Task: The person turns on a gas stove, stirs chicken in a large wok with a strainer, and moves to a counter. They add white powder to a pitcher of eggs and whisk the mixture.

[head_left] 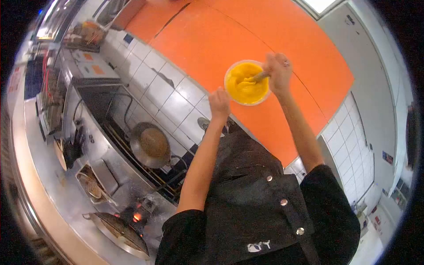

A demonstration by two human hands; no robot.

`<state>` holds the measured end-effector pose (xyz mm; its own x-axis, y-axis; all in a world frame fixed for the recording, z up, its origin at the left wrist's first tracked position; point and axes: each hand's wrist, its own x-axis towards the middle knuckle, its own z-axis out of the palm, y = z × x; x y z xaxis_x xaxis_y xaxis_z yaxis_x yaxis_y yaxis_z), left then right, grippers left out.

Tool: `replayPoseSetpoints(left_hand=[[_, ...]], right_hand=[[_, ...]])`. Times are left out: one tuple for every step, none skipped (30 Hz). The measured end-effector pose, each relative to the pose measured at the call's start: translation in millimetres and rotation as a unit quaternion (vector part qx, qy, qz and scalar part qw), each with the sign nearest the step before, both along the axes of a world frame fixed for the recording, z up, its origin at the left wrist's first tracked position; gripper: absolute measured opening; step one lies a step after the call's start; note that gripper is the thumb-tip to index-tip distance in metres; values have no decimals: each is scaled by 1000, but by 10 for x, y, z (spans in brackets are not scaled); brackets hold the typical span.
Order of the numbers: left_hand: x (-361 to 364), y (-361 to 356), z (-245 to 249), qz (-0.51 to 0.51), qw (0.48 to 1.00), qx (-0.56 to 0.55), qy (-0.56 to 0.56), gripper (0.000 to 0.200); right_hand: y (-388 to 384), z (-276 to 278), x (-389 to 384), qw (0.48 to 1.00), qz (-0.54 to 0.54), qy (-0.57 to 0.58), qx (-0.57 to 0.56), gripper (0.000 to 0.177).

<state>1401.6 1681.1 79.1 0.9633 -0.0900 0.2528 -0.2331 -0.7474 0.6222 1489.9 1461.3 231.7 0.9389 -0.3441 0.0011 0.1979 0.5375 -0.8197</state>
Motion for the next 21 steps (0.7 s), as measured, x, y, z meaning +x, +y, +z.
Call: replayPoseSetpoints(left_hand=[[29, -3, 24, -2, 998, -33, 58, 23], [66, 34, 1, 3, 991, -63, 115, 23], [16, 32, -33, 9, 991, -62, 119, 23], [28, -1, -72, 23, 998, -32, 49, 20], [34, -7, -118, 31, 999, 1, -20, 17], [5, 41, 22, 21, 1000, 6, -13, 17], [61, 51, 160, 5, 986, -95, 138, 14], [176, 59, 270, -6, 942, -190, 278, 11], [117, 34, 188, -7, 941, -190, 281, 11], [72, 7, 102, 2, 986, -93, 141, 8], [91, 3, 29, 8, 1000, 8, -5, 5], [30, 48, 20, 8, 1000, 10, 1, 5], [13, 72, 14, 5, 999, -10, 30, 6], [108, 29, 17, 5, 998, -33, 48, 7], [191, -5, 15, 5, 998, -37, 41, 7], [138, -7, 14, 8, 999, -35, 29, 8], [121, 7, 11, 10, 999, -32, 15, 9], [115, 14, 58, 11, 999, -31, 18, 9], [121, 18, 108, 24, 998, -40, -30, 18], [200, -35, 165, 40, 994, -55, -84, 43], [271, -90, 184, 37, 994, -55, -89, 43]], right_hand=[[60, -26, 37, 997, 17, 45, -54, 47], [123, -72, 94, 990, 41, 89, -105, 48], [106, -150, 70, 989, 48, 93, -103, 48], [37, -232, 95, 998, 52, 22, 0, 47], [-2, -291, 104, 992, 51, -48, 105, 46], [100, -269, 24, 992, 40, -42, 110, 46], [211, -236, 16, 996, 84, 8, -37, 45], [284, -178, 91, 973, 132, 53, -181, 44], [186, -105, 66, 973, 131, 56, -181, 44], [58, 0, 103, 992, 101, -7, -75, 45], [-1, 58, 160, 995, 67, -72, 33, 45], [94, -64, 116, 995, 66, -66, 34, 45], [211, -262, 77, 994, 93, -6, -54, 45], [230, -339, 136, 981, 121, 45, -145, 45], [127, -172, 186, 981, 121, 38, -149, 45], [-36, 27, 142, 995, 85, -17, -47, 45], [-99, 142, 141, 995, 47, -73, 57, 46], [27, 19, 125, 995, 48, -70, 58, 46], [228, -198, 65, 996, 74, -11, -42, 45], [294, -296, 75, 983, 102, 43, -146, 45], [158, -166, 132, 983, 99, 39, -147, 45]])
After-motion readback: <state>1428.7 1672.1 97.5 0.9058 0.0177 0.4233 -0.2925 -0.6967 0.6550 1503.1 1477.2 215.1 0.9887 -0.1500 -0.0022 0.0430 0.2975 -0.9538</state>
